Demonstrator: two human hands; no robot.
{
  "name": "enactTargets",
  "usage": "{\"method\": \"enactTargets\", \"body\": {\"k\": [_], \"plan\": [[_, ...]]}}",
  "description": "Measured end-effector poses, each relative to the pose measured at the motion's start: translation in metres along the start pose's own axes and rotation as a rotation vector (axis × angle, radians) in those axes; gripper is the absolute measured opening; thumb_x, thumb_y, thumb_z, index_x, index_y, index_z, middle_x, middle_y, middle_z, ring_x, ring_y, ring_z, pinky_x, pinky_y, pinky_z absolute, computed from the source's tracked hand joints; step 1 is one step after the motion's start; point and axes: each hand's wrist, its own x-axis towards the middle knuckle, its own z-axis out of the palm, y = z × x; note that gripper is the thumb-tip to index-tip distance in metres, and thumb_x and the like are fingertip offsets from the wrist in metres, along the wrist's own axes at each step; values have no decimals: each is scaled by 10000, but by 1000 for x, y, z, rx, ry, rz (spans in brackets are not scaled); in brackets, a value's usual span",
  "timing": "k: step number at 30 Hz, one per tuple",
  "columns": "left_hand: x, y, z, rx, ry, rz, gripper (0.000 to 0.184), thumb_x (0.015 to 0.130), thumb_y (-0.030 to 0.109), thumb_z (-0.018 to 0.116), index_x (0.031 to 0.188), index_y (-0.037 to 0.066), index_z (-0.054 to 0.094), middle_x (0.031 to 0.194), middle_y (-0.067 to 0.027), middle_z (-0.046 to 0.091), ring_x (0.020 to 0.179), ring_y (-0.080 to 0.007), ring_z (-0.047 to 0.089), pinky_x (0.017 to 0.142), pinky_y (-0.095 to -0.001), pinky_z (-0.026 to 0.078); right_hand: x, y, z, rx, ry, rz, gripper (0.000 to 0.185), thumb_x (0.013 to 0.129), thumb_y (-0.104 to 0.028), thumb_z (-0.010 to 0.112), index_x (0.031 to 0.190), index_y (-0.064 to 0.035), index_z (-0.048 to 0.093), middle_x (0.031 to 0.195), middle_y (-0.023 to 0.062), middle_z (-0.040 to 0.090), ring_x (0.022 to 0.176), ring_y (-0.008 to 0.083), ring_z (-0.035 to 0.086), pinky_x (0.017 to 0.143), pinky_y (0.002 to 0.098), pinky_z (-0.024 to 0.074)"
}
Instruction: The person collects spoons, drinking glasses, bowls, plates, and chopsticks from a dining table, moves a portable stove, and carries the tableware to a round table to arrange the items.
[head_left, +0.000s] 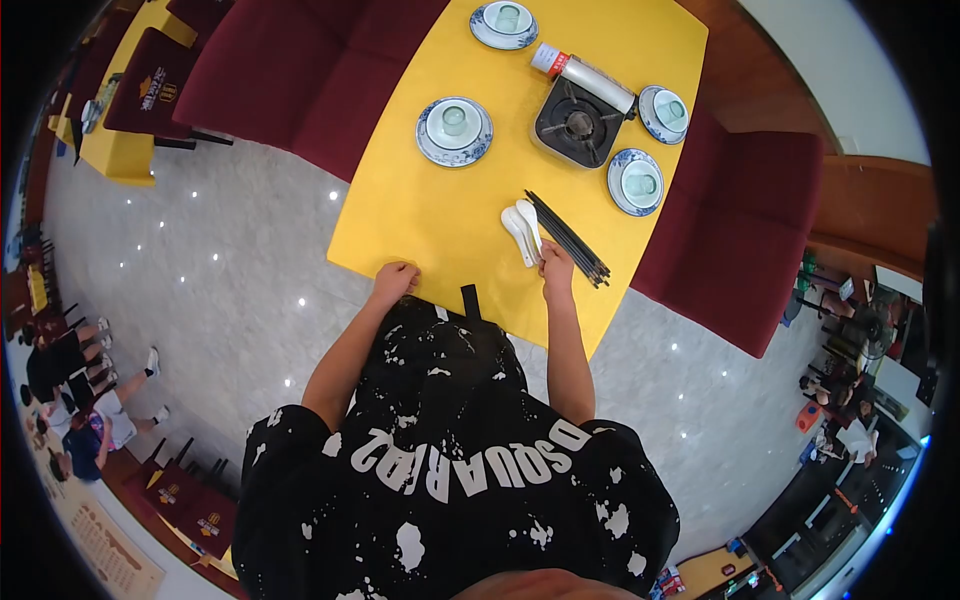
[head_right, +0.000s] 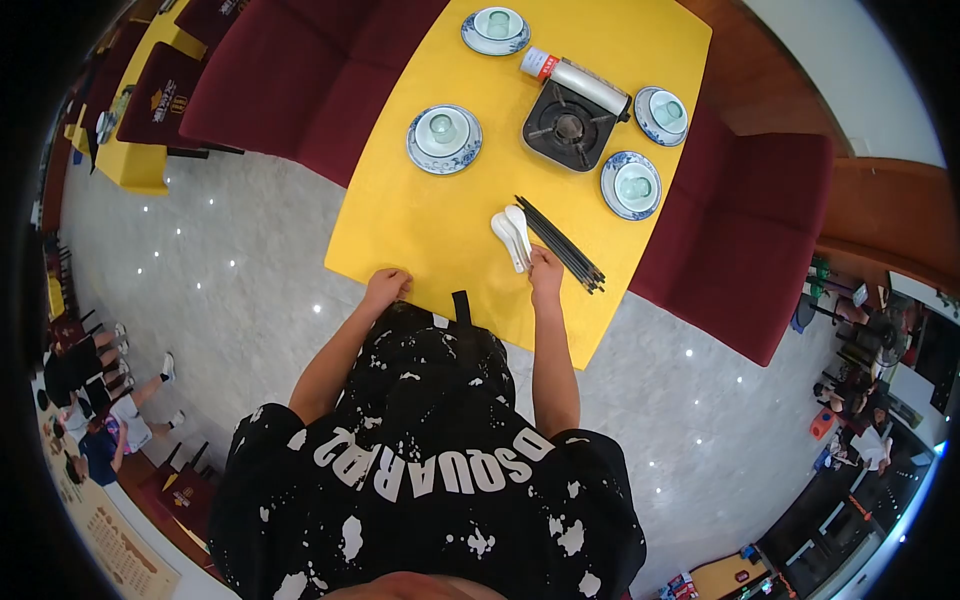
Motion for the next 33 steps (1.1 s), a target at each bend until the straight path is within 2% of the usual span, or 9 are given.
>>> {"method": "enactTargets", "body": {"k": [3, 6, 9, 12, 18, 24, 27, 33], "plan": [[-6, 8, -2, -1, 1, -2, 272, 877, 215, 598, 931, -24, 717, 762, -100, 687, 594, -155, 625, 579, -273, 526, 17, 29, -3, -237, 79, -325, 208, 939, -81, 569, 1033, 35, 715, 784, 49, 633, 655, 163, 574, 637, 281, 477], [-6, 11, -3, -24, -4, -13, 266, 864, 212, 607, 921, -23, 719, 759, -107, 689, 586, -159, 629, 567, -277, 525, -10, 5, 10, -552, 173, -410, 206, 917, -126, 603, 996, 22, 724, 817, 116, 654, 757, 260, 632, 767, 337, 511], [-4, 12, -4, -24, 0, -35, 262, 858, 214, 610, 910, -18, 719, 744, -111, 691, 569, -164, 629, 550, -279, 521, -9, 12, 12, -846, 242, -699, 203, 846, -215, 709, 945, -39, 734, 912, 166, 649, 904, 339, 626, 827, 405, 502], [-5, 17, -5, -6, -4, -61, 272, 860, 233, 600, 897, -10, 718, 728, -108, 695, 553, -172, 634, 533, -281, 514, -14, 6, 21, -799, 250, -604, 226, 805, -244, 757, 899, -41, 727, 945, 153, 644, 940, 348, 610, 846, 443, 497], [-3, 25, -8, 16, -29, -107, 294, 864, 271, 575, 871, 12, 713, 728, -103, 703, 549, -178, 651, 516, -288, 505, 11, 8, 12, -909, 73, -466, 278, 787, -268, 786, 885, -19, 711, 907, 152, 636, 849, 337, 626, 781, 420, 517], [-2, 23, -8, -53, -35, -121, 293, 869, 274, 572, 860, 11, 702, 717, -106, 695, 532, -172, 638, 504, -283, 498, -12, 4, 31, -768, 161, -389, 284, 807, -244, 777, 881, 18, 695, 898, 167, 623, 816, 329, 621, 759, 403, 517], [-3, 23, -8, -79, -36, -118, 297, 870, 274, 573, 856, 4, 696, 710, -108, 689, 524, -170, 630, 496, -279, 493, -18, 10, 40, -753, 209, -427, 280, 807, -222, 783, 895, 30, 701, 902, 165, 638, 813, 303, 641, 750, 391, 525], [-5, 26, -6, -83, -29, -117, 297, 870, 272, 571, 857, 1, 692, 711, -107, 687, 520, -163, 625, 489, -275, 488, -21, 16, 36, -905, 309, -647, 252, 779, -192, 792, 928, -21, 682, 943, 134, 635, 891, 327, 609, 774, 439, 503]]}}
